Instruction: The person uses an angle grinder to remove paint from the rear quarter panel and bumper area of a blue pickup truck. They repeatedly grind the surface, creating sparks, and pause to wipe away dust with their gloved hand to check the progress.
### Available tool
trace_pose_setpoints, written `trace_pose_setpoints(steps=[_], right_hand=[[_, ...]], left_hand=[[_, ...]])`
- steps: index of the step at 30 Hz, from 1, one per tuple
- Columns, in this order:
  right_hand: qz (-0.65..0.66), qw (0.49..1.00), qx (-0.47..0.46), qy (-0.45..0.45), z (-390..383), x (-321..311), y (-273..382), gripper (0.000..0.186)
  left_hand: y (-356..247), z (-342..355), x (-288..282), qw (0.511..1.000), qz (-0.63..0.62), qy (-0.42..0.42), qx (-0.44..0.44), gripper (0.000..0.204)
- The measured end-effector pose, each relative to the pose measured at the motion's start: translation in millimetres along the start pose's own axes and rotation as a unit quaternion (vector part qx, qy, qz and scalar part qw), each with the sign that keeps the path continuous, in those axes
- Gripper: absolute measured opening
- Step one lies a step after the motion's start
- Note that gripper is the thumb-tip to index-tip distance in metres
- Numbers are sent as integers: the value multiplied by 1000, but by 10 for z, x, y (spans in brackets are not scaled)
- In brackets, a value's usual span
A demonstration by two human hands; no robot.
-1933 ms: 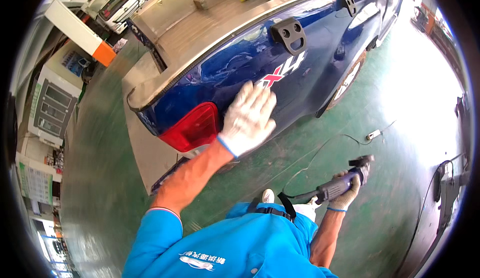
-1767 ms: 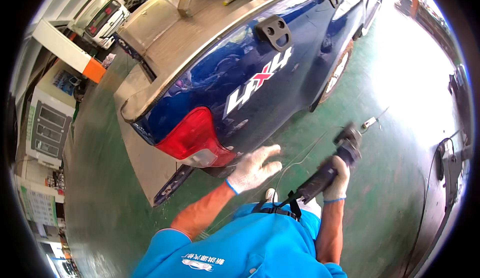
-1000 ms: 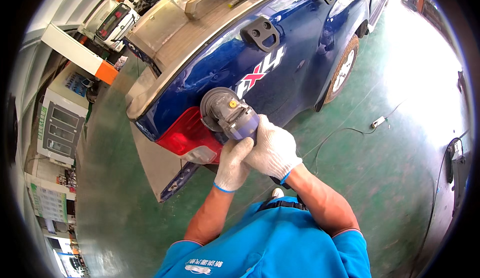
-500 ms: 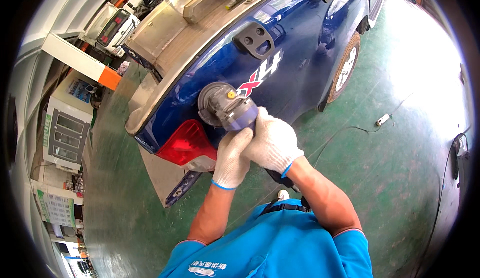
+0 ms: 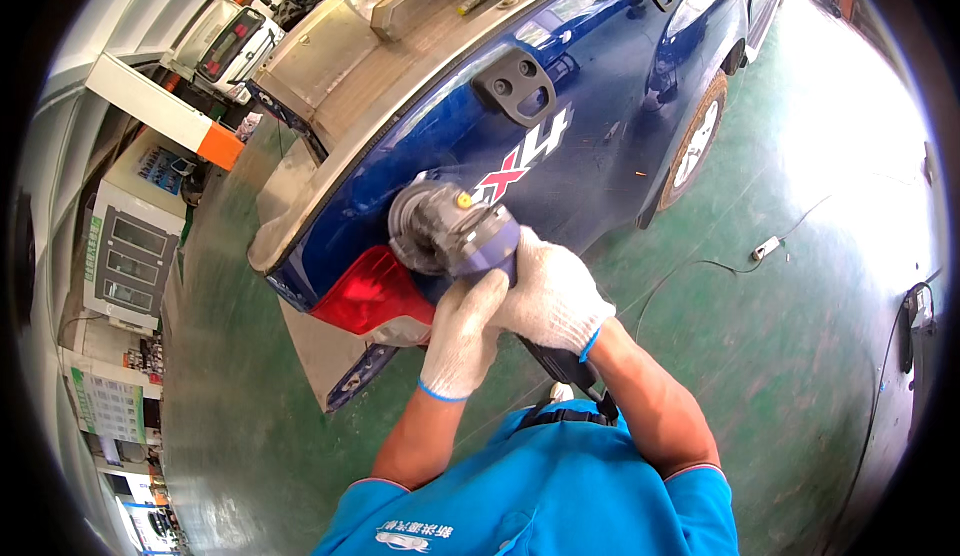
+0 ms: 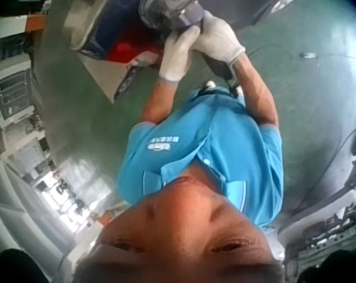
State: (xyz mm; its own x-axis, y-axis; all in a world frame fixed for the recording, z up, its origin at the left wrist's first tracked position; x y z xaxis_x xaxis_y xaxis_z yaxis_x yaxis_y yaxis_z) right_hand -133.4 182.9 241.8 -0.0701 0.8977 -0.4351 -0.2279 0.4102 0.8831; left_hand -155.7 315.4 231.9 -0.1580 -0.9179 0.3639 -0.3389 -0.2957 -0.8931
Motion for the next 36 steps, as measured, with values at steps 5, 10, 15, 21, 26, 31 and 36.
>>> trace_pose_setpoints(steps=[5,10,15,21,26,31,36], right_hand=[[-3,1000,-11,-19,19,-84,65,72],[-18,999,-49,-8,-24,-26,20,72],[40,999,-3,-28,6,-123,59,72],[-79,996,-47,13,-38,50,86,73],[-96,995,37,11,-47,-18,255,74],[-139,990,-8,5,9,-19,376,68],[-116,992,54,-6,-25,-114,345,71]], left_hand=[[-9,92,-17,999,47,0,6,49],[20,20,21,1000,24,-4,4,51],[-9,107,28,999,47,16,-9,50],[60,-69,-43,999,-46,15,18,53],[96,1,-85,997,-65,32,2,51],[-57,-23,-41,995,-88,52,24,51],[64,84,-49,995,-81,55,-12,49]])
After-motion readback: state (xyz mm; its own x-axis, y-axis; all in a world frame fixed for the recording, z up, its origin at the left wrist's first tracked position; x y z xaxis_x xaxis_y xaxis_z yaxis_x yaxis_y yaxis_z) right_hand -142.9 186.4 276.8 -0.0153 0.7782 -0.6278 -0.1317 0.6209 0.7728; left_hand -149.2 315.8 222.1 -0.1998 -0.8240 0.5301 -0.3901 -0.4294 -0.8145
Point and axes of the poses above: each hand's wrist, its own z-axis towards the middle knuckle, its own x-axis out of the palm, y = z × x, the point moved 5 cm from there along z, towards the middle knuckle, and after that the axes turned 6 degrees about -x, right-handed, at the moved point
